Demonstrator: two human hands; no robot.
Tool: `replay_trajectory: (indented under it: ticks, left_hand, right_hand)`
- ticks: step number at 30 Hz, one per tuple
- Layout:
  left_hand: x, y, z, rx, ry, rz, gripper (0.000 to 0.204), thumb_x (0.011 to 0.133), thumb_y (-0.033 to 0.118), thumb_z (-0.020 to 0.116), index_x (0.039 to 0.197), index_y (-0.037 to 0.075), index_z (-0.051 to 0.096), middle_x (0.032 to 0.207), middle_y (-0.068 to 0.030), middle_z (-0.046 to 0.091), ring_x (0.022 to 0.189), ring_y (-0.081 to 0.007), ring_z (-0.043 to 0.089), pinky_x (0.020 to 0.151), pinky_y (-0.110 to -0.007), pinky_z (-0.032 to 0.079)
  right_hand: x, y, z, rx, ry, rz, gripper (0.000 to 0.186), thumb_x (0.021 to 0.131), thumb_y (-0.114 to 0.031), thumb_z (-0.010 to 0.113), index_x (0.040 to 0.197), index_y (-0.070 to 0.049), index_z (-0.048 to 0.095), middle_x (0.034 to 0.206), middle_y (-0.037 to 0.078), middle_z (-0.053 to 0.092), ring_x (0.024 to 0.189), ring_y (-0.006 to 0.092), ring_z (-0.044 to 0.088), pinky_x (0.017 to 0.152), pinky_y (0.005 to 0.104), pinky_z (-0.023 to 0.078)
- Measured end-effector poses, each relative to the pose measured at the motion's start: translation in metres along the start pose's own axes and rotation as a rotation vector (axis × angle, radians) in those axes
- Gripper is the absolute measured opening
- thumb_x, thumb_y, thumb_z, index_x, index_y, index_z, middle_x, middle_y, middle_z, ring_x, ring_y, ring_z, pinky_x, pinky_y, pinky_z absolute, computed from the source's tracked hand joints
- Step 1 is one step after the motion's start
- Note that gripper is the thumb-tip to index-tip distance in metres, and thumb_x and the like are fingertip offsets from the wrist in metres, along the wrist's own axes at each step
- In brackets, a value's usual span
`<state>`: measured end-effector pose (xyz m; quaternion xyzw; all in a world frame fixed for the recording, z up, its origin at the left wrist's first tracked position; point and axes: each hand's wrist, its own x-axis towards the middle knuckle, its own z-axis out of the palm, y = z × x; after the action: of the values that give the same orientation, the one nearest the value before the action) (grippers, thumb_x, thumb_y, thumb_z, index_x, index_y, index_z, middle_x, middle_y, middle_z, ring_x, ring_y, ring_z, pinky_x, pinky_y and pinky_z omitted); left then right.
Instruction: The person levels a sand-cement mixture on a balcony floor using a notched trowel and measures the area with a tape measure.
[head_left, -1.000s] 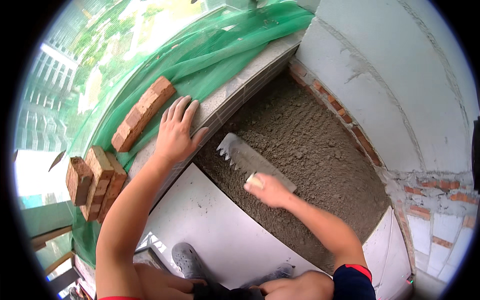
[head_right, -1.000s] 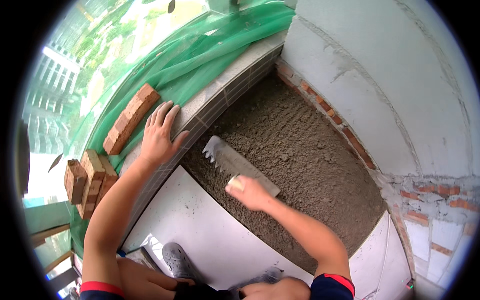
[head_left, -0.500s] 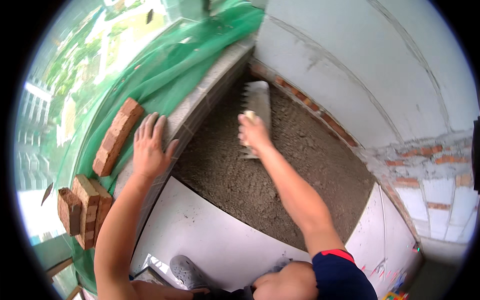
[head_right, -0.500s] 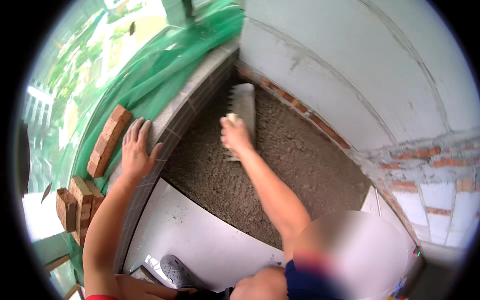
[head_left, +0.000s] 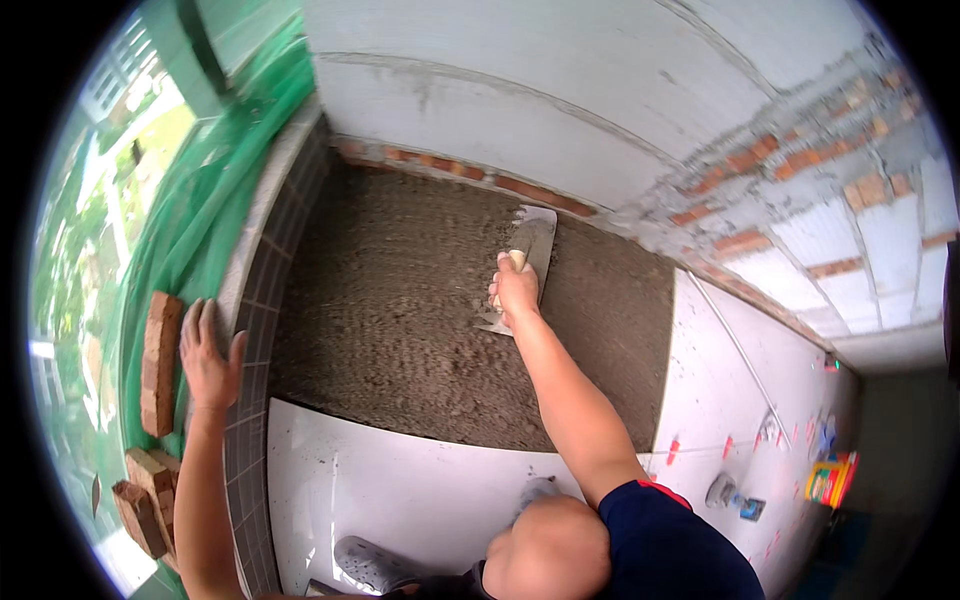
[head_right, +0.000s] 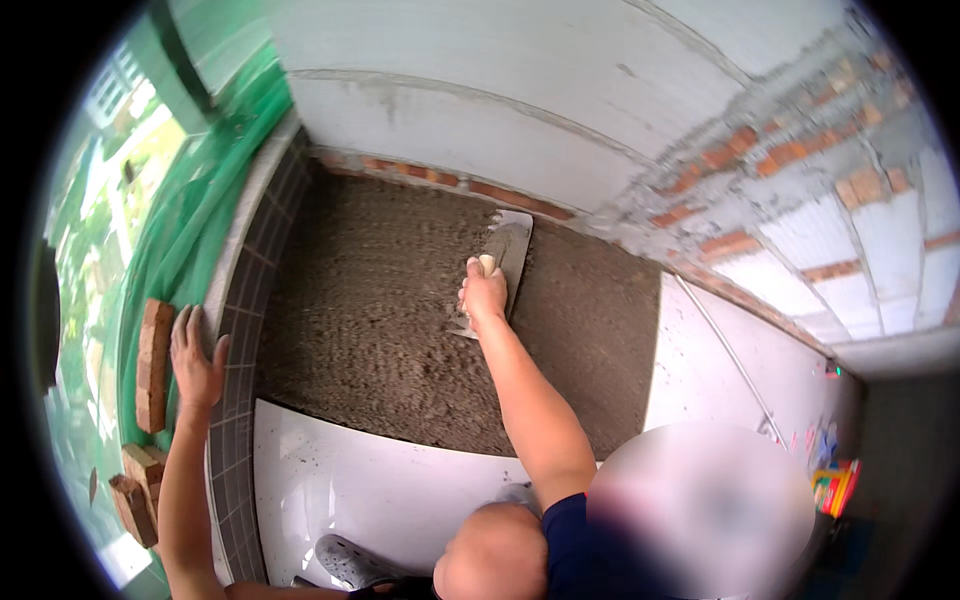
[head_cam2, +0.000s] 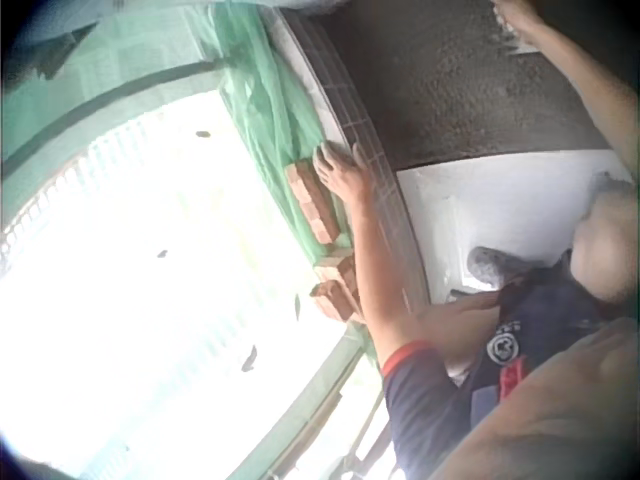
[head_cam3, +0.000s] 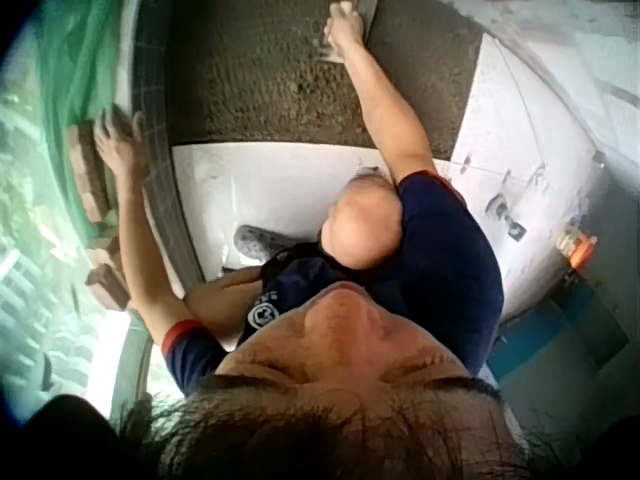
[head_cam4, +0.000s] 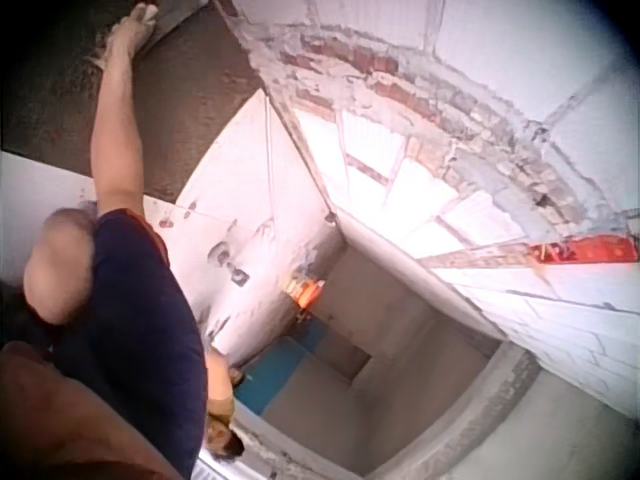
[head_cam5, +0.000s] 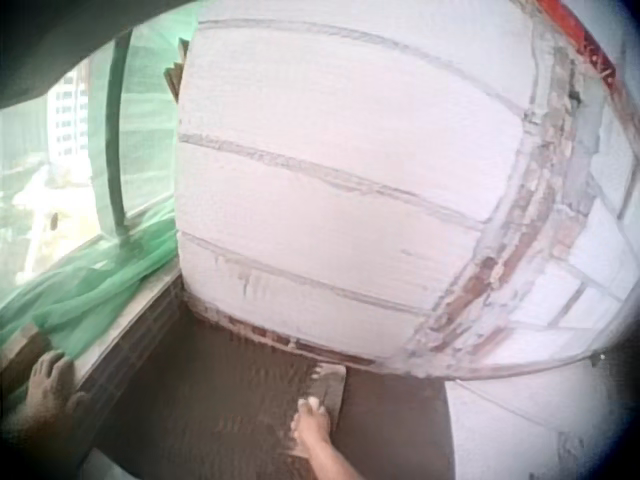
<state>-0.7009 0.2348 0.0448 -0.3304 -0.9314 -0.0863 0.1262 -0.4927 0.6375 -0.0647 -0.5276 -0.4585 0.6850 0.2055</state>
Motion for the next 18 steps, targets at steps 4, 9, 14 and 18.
replay_trajectory:
  ticks: [4,9,14,18]
  left_hand:
    - [-0.003,-0.012,0.007,0.021,-0.003,0.019,0.059,0.087,0.025,0.064,0.138,0.005,0.042,0.141,-0.0188,0.041,0.13,-0.0391,0.039,0.109,-0.047,0.031]
    - [-0.005,-0.014,0.008,0.06,0.005,0.05,0.058,0.089,0.026,0.061,0.139,0.004,0.04,0.141,-0.0198,0.041,0.131,-0.0393,0.038,0.109,-0.047,0.031]
    - [-0.003,-0.006,0.017,0.078,-0.002,0.046,0.059,0.089,0.024,0.06,0.14,0.002,0.039,0.142,-0.0203,0.04,0.131,-0.039,0.037,0.109,-0.047,0.03]
    - [0.0,-0.011,0.014,0.11,0.007,0.057,0.058,0.09,0.022,0.059,0.14,0.001,0.039,0.141,-0.0215,0.041,0.131,-0.0398,0.037,0.108,-0.047,0.031]
  right_hand:
    - [0.006,-0.008,-0.07,0.067,0.105,-0.01,0.024,0.095,-0.025,0.057,0.099,-0.005,0.045,0.065,0.002,0.049,0.047,0.0122,0.048,0.039,0.0318,0.038]
    - [0.015,-0.017,-0.14,0.208,0.241,-0.004,0.02,0.095,-0.029,0.057,0.096,-0.012,0.048,0.068,0.0,0.049,0.048,0.0116,0.048,0.04,0.029,0.039]
    - [0.02,-0.029,-0.211,0.289,0.322,0.01,0.02,0.093,-0.029,0.06,0.092,-0.014,0.048,0.065,0.001,0.048,0.047,0.013,0.048,0.038,0.0288,0.038]
    - [-0.011,-0.028,-0.186,0.117,0.082,-0.008,0.02,0.094,-0.03,0.059,0.093,-0.012,0.051,0.066,-0.001,0.049,0.046,0.0108,0.048,0.038,0.0277,0.039]
